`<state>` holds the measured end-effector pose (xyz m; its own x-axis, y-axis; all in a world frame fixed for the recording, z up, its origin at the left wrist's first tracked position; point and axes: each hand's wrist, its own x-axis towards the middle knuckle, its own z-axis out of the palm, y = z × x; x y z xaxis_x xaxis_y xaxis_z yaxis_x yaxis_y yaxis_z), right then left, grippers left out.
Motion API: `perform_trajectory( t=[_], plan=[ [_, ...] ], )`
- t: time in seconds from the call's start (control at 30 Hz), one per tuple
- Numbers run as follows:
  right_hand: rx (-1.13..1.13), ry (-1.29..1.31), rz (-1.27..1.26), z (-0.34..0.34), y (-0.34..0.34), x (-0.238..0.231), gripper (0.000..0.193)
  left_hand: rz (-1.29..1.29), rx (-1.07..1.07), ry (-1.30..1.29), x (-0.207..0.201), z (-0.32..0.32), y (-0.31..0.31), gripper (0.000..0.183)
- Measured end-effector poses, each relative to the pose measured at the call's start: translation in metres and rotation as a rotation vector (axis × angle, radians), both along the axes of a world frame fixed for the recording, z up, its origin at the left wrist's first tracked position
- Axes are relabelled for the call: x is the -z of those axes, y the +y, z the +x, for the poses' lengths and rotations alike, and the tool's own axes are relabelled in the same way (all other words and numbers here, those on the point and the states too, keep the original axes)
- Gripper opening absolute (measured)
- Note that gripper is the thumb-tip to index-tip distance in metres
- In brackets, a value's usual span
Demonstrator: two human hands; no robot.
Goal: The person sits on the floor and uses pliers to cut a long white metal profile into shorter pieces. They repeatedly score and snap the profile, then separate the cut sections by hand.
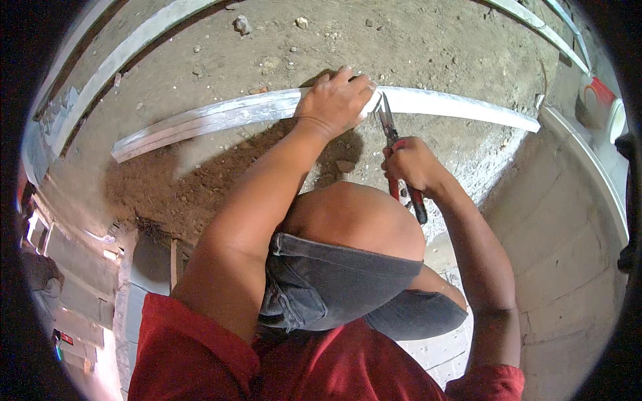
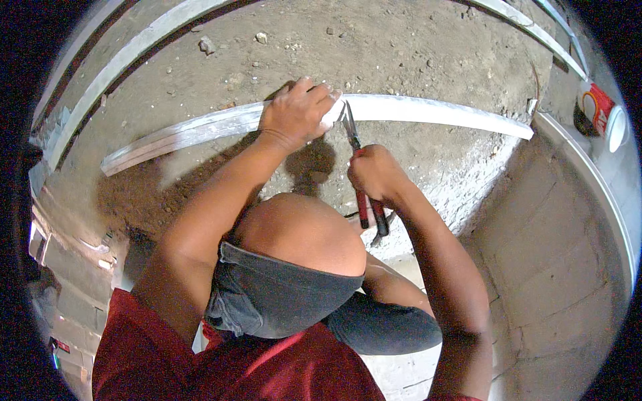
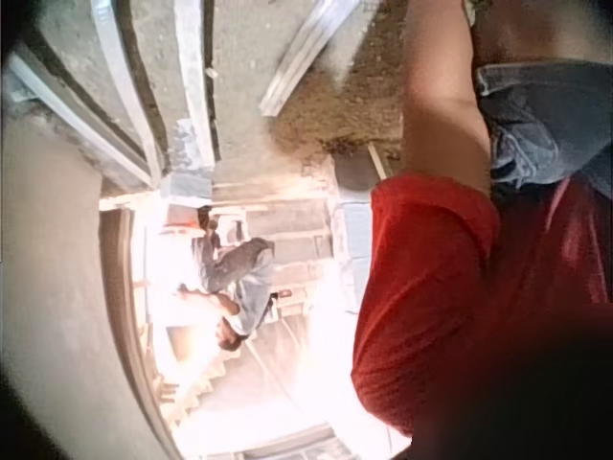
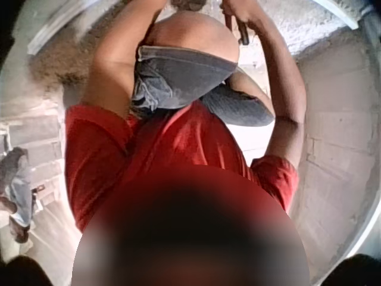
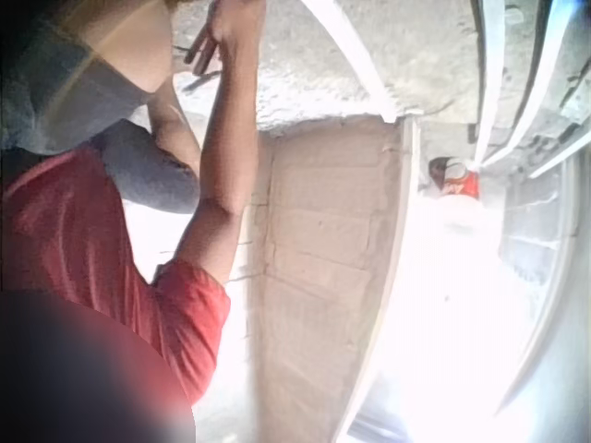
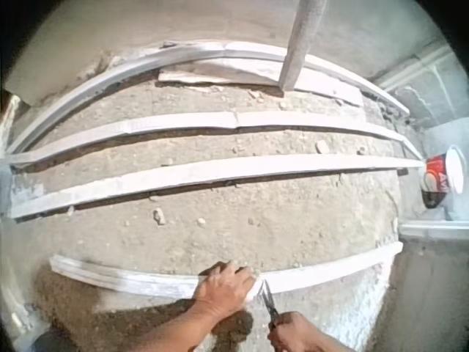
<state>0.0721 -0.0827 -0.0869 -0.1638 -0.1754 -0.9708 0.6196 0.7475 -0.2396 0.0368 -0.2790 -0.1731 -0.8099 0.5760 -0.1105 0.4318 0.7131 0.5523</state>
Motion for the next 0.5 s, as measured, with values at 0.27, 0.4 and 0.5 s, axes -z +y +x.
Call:
perform_trajectory(
  t=[0.27,0.4,0.5],
  plan=[
    [0.357,0.143,0.277,0.050,-0.027,0.021,0.030,-0.019,0.026,-0.073,-0.002,-0.003,-0.001,0.053],
    [0.418,0.121,0.234,0.055,-0.028,0.016,0.026,-0.028,0.024,-0.096,-0.005,0.000,0.000,0.054],
    [0.429,0.191,0.246,0.056,-0.033,0.012,0.029,-0.037,0.034,-0.107,-0.007,0.002,0.000,0.055]
  ],
)
